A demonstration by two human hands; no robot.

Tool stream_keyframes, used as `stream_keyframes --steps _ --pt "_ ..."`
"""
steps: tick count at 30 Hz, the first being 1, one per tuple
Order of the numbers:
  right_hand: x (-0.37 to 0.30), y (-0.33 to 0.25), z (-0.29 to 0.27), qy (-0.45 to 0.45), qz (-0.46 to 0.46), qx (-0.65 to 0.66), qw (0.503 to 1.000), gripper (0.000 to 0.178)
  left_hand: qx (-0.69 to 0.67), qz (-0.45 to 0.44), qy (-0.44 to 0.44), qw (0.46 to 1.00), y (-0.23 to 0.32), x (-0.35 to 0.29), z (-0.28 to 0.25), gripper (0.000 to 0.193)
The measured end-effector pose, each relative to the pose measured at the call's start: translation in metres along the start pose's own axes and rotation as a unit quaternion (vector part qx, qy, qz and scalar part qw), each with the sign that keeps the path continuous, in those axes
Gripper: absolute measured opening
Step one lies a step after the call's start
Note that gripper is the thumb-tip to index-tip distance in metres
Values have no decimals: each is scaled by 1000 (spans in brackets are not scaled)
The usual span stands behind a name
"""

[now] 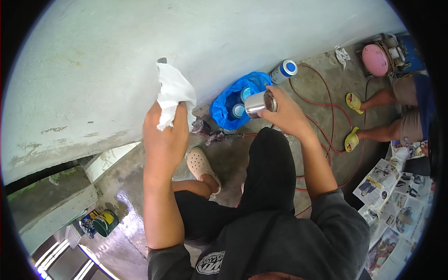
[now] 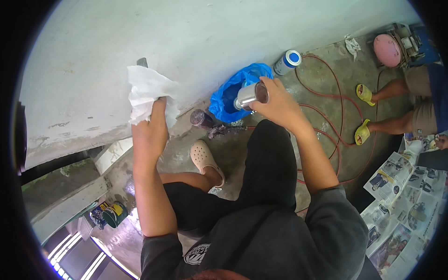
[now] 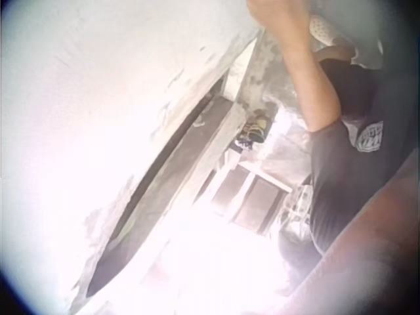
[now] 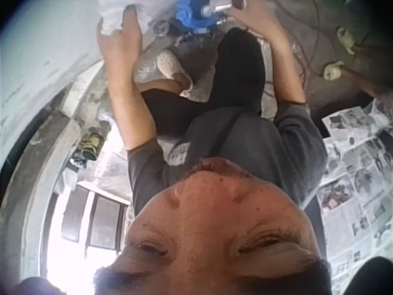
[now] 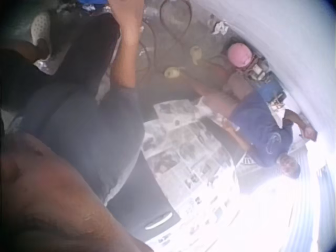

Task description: The person handles a face mask, uses a metal ruler to measure materials from several cans, and wipes surfaces with a paper towel while crouching in a garage area.

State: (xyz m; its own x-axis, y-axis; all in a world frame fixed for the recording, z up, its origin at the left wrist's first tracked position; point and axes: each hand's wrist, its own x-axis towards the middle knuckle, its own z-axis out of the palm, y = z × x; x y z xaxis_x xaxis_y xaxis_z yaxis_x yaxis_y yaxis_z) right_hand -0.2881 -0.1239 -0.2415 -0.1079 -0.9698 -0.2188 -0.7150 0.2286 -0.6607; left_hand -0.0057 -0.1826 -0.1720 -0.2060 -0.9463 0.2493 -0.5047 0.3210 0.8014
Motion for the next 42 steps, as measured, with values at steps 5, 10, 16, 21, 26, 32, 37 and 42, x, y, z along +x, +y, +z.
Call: stream_keyframes --steps 5,10,16,21,26,32,37,42 --pt "-3 -13 40 -216 -81 -5 973 79 -15 -104 -37 994 10 3 13 16" --pt "38 17 169 -298 -56 75 950 110 0 -69 -45 997 13 6 25 15" --pt "91 47 145 -53 190 283 939 126 12 -68 -70 995 11 1 28 15" --pt "120 129 91 68 184 57 979 92 42 -75 -106 991 12 1 30 15" --pt "124 177 101 18 59 -114 992 64 76 -34 -114 990 7 3 40 18" --pt "112 161 119 7 -29 -194 981 66 51 -115 -190 974 6 5 46 24" --pt "94 144 109 103 -39 -137 984 63 -193 -298 -180 917 -4 9 56 28" --pt "9 9 93 -122 3 547 829 27 -379 -317 -121 861 -28 -2 68 34"
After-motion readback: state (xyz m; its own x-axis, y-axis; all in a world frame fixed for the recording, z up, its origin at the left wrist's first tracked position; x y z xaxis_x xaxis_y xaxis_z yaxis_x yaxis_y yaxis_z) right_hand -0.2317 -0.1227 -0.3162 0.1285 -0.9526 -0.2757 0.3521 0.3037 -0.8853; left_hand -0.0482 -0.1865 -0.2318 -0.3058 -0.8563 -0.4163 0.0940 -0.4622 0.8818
